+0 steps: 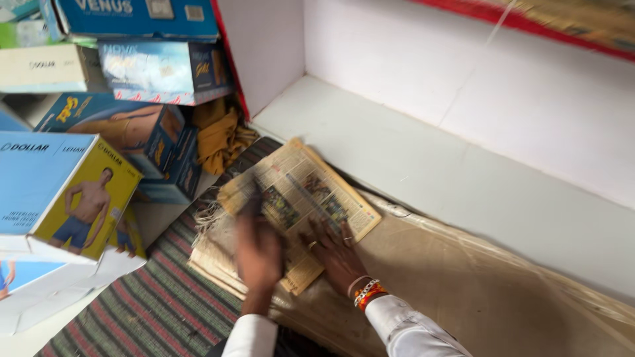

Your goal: The person wipes a shelf surface with a dark cloth and a newspaper, then unpacks several small boxes of underwear from a larger cardboard box and places them on the floor.

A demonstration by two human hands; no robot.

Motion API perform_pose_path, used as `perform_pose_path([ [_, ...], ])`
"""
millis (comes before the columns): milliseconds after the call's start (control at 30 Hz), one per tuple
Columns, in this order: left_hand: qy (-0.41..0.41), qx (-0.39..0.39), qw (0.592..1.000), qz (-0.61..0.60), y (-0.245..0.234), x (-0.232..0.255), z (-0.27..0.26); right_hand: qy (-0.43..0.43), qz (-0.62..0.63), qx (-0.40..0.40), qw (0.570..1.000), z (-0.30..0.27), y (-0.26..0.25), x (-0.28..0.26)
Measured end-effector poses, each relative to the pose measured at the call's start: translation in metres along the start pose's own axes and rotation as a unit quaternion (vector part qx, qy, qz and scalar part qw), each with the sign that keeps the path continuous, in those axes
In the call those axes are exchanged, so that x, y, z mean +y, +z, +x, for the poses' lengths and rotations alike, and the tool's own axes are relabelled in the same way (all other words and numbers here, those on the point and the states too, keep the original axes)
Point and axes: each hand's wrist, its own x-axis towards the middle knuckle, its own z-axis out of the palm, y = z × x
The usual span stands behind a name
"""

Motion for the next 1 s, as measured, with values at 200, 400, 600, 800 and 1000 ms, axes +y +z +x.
perform_pose_path([
  [200, 0.196, -0.162, 0.953, 0.166, 0.067, -0.042, -0.03, -0.011, 0.061, 0.041, 0.997, 0.0, 0.014, 0.016],
  [400, 0.191, -0.109, 0.945, 0.244, 0.076, -0.151, 0.046, 0.011, 0.087, 0.006, 0.996, 0.001, 0.006, 0.012],
  [600, -0.058, -0.096, 0.976, 0.186, 0.038, -0.129, 0.1, -0.004, -0.051, 0.076, 0.996, 0.001, -0.003, 0.007],
  [800, 0.286, -0.376, 0.878, 0.081, 0.094, -0.02, 0.053, 0.03, 0.109, -0.04, 0.993, -0.002, -0.003, 0.011],
  [1000, 0.253, -0.47, 0.845, 0.044, 0.134, -0.005, 0.052, 0.11, 0.128, -0.198, 0.966, -0.005, -0.003, 0.011],
])
